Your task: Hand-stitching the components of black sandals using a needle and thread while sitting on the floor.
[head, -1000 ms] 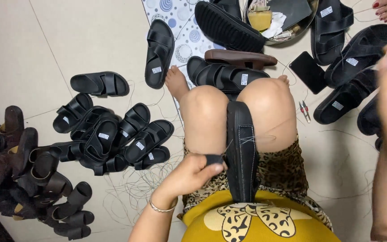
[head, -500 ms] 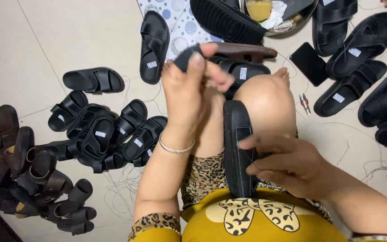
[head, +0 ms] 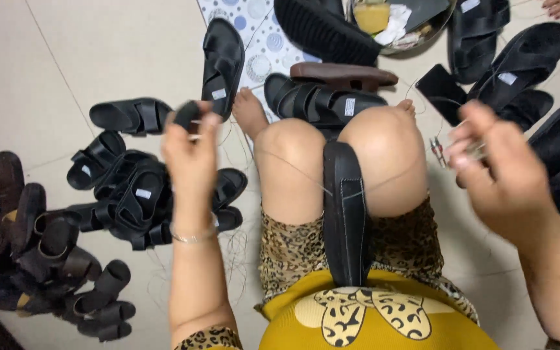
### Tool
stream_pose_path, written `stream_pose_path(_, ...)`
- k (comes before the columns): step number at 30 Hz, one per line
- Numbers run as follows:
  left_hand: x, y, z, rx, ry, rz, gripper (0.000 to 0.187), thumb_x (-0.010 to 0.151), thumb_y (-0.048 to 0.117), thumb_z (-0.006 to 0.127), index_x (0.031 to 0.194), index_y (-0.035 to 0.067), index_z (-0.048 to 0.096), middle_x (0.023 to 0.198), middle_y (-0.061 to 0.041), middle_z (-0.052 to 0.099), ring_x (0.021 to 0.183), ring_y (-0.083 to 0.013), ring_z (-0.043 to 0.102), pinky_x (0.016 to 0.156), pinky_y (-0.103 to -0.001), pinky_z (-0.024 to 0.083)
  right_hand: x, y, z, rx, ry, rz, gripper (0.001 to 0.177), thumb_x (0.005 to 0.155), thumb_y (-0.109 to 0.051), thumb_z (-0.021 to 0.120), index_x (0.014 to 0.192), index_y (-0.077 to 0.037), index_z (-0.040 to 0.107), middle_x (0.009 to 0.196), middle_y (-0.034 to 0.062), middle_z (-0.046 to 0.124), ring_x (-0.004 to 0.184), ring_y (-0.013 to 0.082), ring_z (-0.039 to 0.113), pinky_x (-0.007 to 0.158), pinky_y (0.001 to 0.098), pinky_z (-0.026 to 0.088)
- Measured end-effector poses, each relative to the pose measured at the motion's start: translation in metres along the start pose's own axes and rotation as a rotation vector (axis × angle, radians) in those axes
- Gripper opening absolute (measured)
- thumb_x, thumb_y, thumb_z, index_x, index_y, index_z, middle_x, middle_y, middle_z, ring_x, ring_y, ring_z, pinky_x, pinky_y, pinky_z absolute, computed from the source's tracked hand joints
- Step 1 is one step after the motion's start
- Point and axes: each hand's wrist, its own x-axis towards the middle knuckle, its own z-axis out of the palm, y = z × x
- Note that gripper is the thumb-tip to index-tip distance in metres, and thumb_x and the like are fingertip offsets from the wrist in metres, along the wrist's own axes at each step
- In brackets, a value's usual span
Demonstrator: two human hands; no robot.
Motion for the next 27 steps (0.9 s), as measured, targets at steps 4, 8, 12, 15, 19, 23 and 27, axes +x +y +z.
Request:
stream_pose_path(4,-0.041,0.079,-0.006,-0.417,-0.386,0.164,0.051,0.093,0.027,0.070,0.138,0.010,0.052,0.142,-0.016,0.056,0.119,-0.0288,0.060,0.101,-0.041,0.052,-0.013,-0.009,0.015,-0.303,-0.408,-0.335,0.054,0.095,-0.010,0.055,0.148,-0.019,0.053,0.107,0.0074,0.063,0.095,0.0235,0.064,0.075,0.0365,0.050)
stream_pose_path(8,-0.052,0.099,-0.004,-0.435,-0.804,0.322,0.091,0.088,0.030,0.081,0.155,0.002,0.026,0.164,-0.028,0.028,0.155,-0.0410,0.030,0.128,-0.049,0.027,-0.009,-0.017,0.026,-0.480,-0.530,-0.410,0.051,0.094,-0.018,0.059,0.142,-0.035,0.059,0.108,-0.0072,0.068,0.087,0.0152,0.071,0.064,0.0324,0.055)
stream_pose_path(12,-0.053,0.099,0.003,-0.296,-0.876,0.326,0.097,0.088,0.038,0.079,0.158,0.004,0.020,0.168,-0.022,0.026,0.156,-0.0366,0.027,0.120,-0.049,0.034,-0.004,-0.019,0.028,-0.618,-0.532,-0.443,0.047,0.095,-0.025,0.060,0.139,-0.039,0.059,0.092,-0.0055,0.065,0.063,0.0194,0.067,0.045,0.0372,0.048)
stream_pose_path(15,-0.055,0.097,0.009,-0.270,-0.906,0.317,0.100,0.089,0.037,0.079,0.160,0.005,0.015,0.169,-0.023,0.021,0.156,-0.0373,0.027,0.121,-0.047,0.032,-0.005,-0.019,0.028,-0.567,-0.485,-0.466,0.051,0.092,-0.021,0.064,0.139,-0.040,0.060,0.084,-0.0057,0.062,0.060,0.0186,0.063,0.046,0.0359,0.047)
stream_pose_path(19,-0.053,0.095,0.018,-0.293,-0.923,0.285,0.102,0.086,0.040,0.079,0.160,0.006,0.018,0.168,-0.017,0.027,0.154,-0.0339,0.032,0.120,-0.044,0.035,-0.009,-0.027,0.029,-0.716,-0.462,-0.494,0.055,0.093,-0.021,0.061,0.143,-0.041,0.054,0.085,-0.0082,0.061,0.057,0.0151,0.060,0.042,0.0344,0.045)
stream_pose_path(23,-0.059,0.090,0.029,-0.208,-0.852,0.324,0.101,0.084,0.046,0.079,0.158,0.003,0.026,0.166,-0.016,0.032,0.152,-0.0309,0.037,0.112,-0.045,0.045,-0.019,-0.036,0.030,-1.250,-0.355,-0.701,0.064,0.093,-0.034,0.059,0.155,-0.042,0.044,0.075,-0.0077,0.048,0.037,0.0069,0.046,0.035,0.0264,0.036)
stream_pose_path(27,-0.072,0.077,0.042,-0.180,-0.747,0.408,0.101,0.087,0.049,0.077,0.159,0.001,0.025,0.165,-0.021,0.032,0.152,-0.0324,0.039,0.110,-0.044,0.049,-0.003,-0.043,0.043,-1.135,-0.381,-0.767,0.053,0.090,-0.029,0.064,0.141,-0.035,0.055,0.074,-0.0043,0.057,0.036,0.0154,0.054,0.038,0.0303,0.038)
